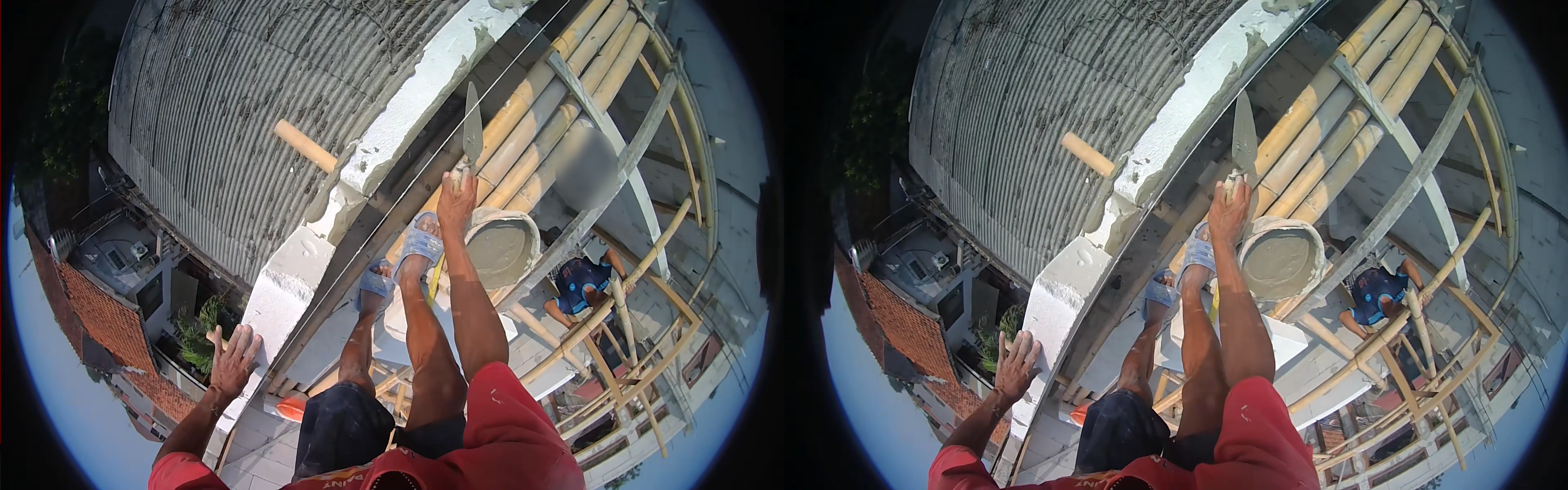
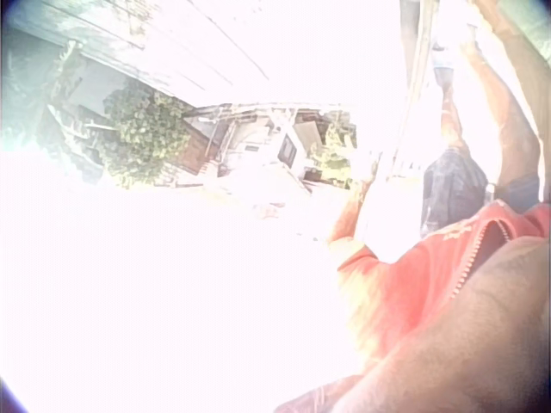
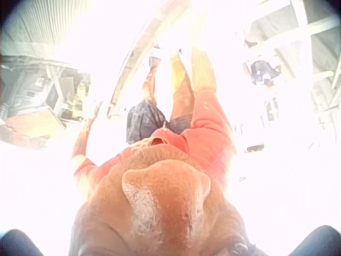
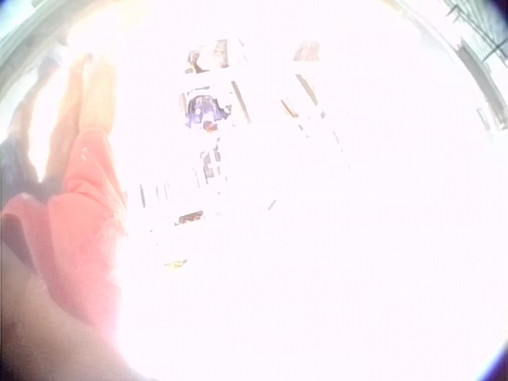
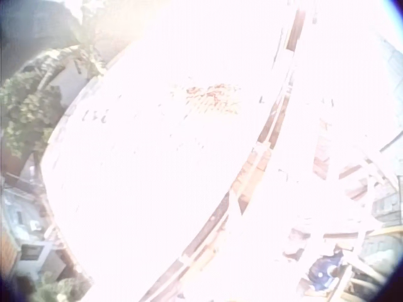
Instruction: The person builds a wall at a height by applying mortar with a trowel, placing a lightweight concrete block onto the mortar bed, and tapping the block with a hammer.
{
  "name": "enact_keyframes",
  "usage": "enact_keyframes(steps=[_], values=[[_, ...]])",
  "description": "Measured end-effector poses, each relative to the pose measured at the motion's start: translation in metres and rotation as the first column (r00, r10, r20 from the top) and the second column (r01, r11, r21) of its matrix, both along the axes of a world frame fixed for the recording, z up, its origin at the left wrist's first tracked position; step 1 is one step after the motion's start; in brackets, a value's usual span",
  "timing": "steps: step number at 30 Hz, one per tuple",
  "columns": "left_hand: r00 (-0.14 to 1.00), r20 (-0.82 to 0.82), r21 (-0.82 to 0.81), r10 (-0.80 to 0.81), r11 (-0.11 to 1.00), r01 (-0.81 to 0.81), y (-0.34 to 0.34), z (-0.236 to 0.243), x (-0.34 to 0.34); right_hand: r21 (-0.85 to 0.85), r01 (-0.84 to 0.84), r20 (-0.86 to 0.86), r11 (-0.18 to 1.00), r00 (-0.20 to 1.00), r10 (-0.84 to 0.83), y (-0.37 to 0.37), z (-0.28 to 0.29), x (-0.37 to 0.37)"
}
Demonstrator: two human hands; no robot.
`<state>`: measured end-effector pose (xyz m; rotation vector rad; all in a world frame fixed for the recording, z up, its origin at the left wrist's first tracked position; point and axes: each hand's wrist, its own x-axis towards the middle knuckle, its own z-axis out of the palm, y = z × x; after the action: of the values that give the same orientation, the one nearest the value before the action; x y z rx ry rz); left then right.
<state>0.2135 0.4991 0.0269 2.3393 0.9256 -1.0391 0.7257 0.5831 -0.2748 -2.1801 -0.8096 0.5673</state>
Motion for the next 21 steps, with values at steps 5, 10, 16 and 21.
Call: enact_keyframes(steps=[5,10,16,21], values=[[0.999,-0.045,0.0,-0.003,1.0,0.003,-0.001,-0.002,0.008,-0.114,-0.286,0.144,0.951,0.943,0.301,0.006,0.113,0.059],[1.0,-0.031,0.017,-0.002,1.0,0.002,0.002,0.001,0.013,-0.507,-0.524,0.426,0.685,0.538,0.727,0.105,0.142,0.121],[0.999,-0.037,0.007,0.009,1.0,-0.008,0.0,0.003,0.012,-0.634,-0.528,0.478,0.564,0.306,0.824,0.173,0.112,0.131],[0.995,-0.03,0.097,-0.091,0.991,0.094,-0.006,-0.01,0.008,-0.623,-0.483,0.561,0.615,0.271,0.782,0.247,0.076,0.157]])
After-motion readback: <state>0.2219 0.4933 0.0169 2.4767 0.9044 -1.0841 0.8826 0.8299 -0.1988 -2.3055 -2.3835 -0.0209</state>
